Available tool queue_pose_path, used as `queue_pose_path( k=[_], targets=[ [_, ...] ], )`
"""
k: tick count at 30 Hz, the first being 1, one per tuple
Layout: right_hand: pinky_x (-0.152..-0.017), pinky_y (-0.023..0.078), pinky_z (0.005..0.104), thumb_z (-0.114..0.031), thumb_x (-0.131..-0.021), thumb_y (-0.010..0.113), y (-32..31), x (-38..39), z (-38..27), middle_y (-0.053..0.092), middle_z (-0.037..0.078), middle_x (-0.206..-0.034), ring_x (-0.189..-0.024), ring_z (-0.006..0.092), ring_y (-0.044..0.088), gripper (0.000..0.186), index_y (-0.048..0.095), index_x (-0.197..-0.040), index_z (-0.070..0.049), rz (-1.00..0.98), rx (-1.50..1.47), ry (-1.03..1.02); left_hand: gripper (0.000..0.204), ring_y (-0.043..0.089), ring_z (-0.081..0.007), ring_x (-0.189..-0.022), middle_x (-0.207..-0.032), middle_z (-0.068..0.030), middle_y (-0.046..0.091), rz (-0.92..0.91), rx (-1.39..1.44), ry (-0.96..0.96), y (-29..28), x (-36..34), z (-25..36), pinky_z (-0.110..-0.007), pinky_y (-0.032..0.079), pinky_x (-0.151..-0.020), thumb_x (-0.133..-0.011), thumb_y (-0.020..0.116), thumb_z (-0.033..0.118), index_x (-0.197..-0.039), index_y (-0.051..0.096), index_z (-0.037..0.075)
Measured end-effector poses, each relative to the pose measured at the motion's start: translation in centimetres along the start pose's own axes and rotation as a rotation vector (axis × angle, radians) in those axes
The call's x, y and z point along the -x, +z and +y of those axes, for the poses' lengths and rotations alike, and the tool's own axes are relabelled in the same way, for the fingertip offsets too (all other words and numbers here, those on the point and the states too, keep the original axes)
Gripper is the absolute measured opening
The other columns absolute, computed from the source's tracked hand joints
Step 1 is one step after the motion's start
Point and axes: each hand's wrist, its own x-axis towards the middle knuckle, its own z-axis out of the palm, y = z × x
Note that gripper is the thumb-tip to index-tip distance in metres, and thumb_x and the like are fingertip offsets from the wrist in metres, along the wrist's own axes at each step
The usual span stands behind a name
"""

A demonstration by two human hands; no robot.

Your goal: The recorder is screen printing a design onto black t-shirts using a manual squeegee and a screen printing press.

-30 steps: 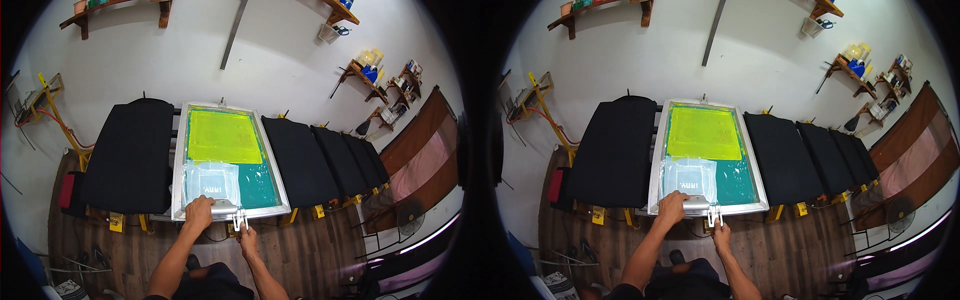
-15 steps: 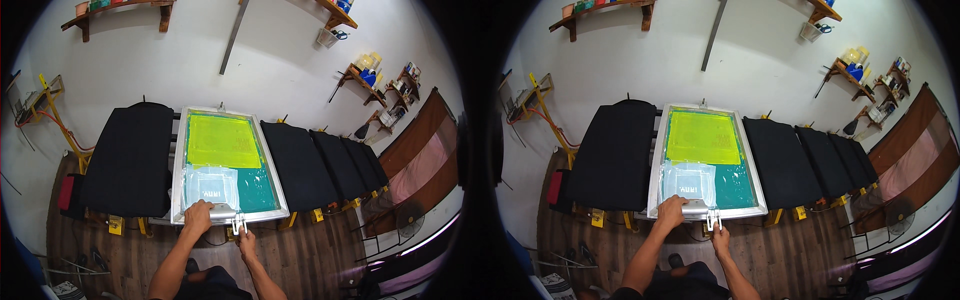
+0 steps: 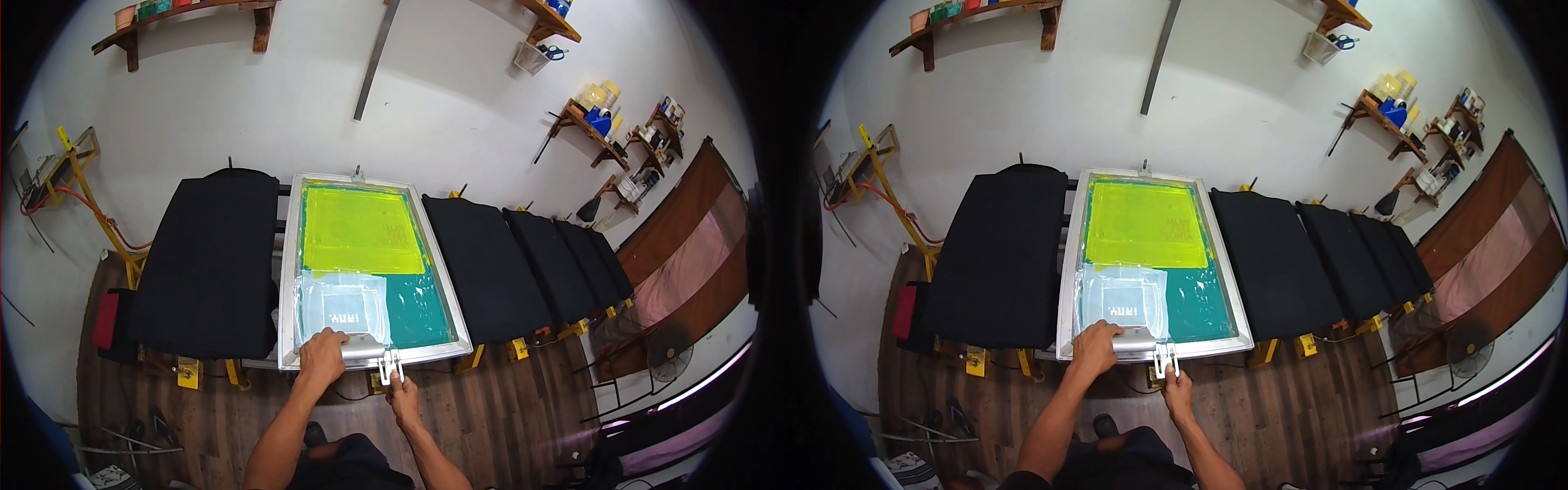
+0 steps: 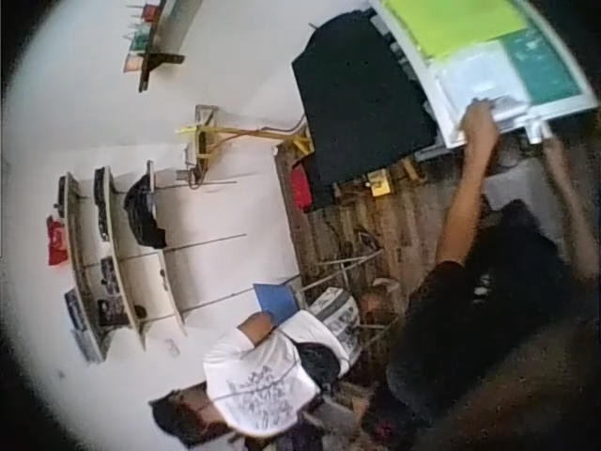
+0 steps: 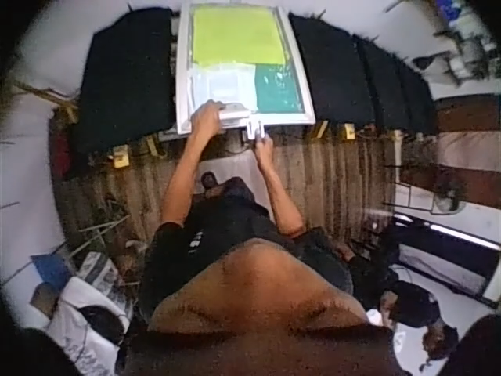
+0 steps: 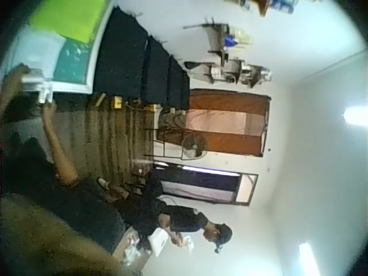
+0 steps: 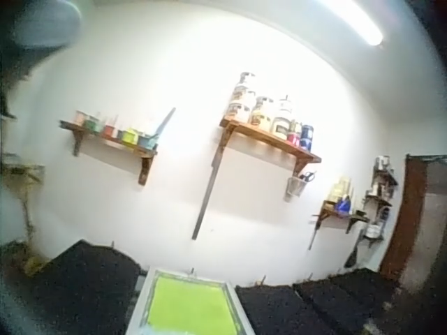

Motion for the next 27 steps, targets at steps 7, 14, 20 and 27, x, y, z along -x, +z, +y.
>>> queue_pose_path(
  k=[7, 14, 20, 27],
  targets=[
    [-0.045, 0.028, 0.0264, -0.037, -0.101, 0.057, 0.5, 0.7, -1.2, 0.036, -0.006, -0.061, -0.050, 0.0063, 0.033, 0.036, 0.046, -0.079, -0.011, 0.009, -0.014, 0.000, 0.038, 0.065, -0.0356, -0.097, -0.102, -0.0153, 0.066, -0.015, -0.014, 0.025, -0.5, -0.2, 0.1, -0.046, 0.053, -0.085, -0.071, 0.069, 0.000, -0.108, 0.072, 0.011],
    [-0.045, 0.028, 0.0266, -0.036, -0.101, 0.056, 0.3, 0.2, -0.6, 0.037, -0.006, -0.060, -0.050, 0.0065, 0.033, 0.035, 0.045, -0.079, -0.011, 0.028, 0.035, -0.009, 0.047, 0.065, -0.0362, -0.096, -0.103, -0.0164, 0.066, -0.013, -0.011, 0.040, -0.8, -0.1, 0.4, -0.046, 0.053, -0.085, -0.071, 0.069, -0.002, -0.116, 0.069, 0.011],
    [-0.046, 0.029, 0.0266, -0.036, -0.101, 0.056, 0.4, 0.4, -0.9, 0.037, -0.005, -0.061, -0.051, 0.0066, 0.034, 0.035, 0.046, -0.079, -0.010, 0.011, 0.020, -0.006, 0.047, 0.065, -0.0375, -0.096, -0.101, -0.0175, 0.066, -0.021, -0.008, 0.028, -1.0, -0.2, 0.4, -0.047, 0.053, -0.084, -0.072, 0.067, -0.005, -0.116, 0.064, 0.009],
    [-0.047, 0.031, 0.0265, -0.038, -0.100, 0.057, 0.1, 0.1, -0.1, 0.039, -0.005, -0.062, -0.052, 0.0071, 0.035, 0.036, 0.048, -0.080, -0.009, 0.026, 0.038, 0.002, 0.038, 0.065, -0.0379, -0.092, -0.097, -0.0163, 0.064, -0.034, -0.024, 0.033, -1.0, -0.4, 0.4, -0.047, 0.052, -0.082, -0.072, 0.066, -0.005, -0.107, 0.062, 0.010]
  ],
)
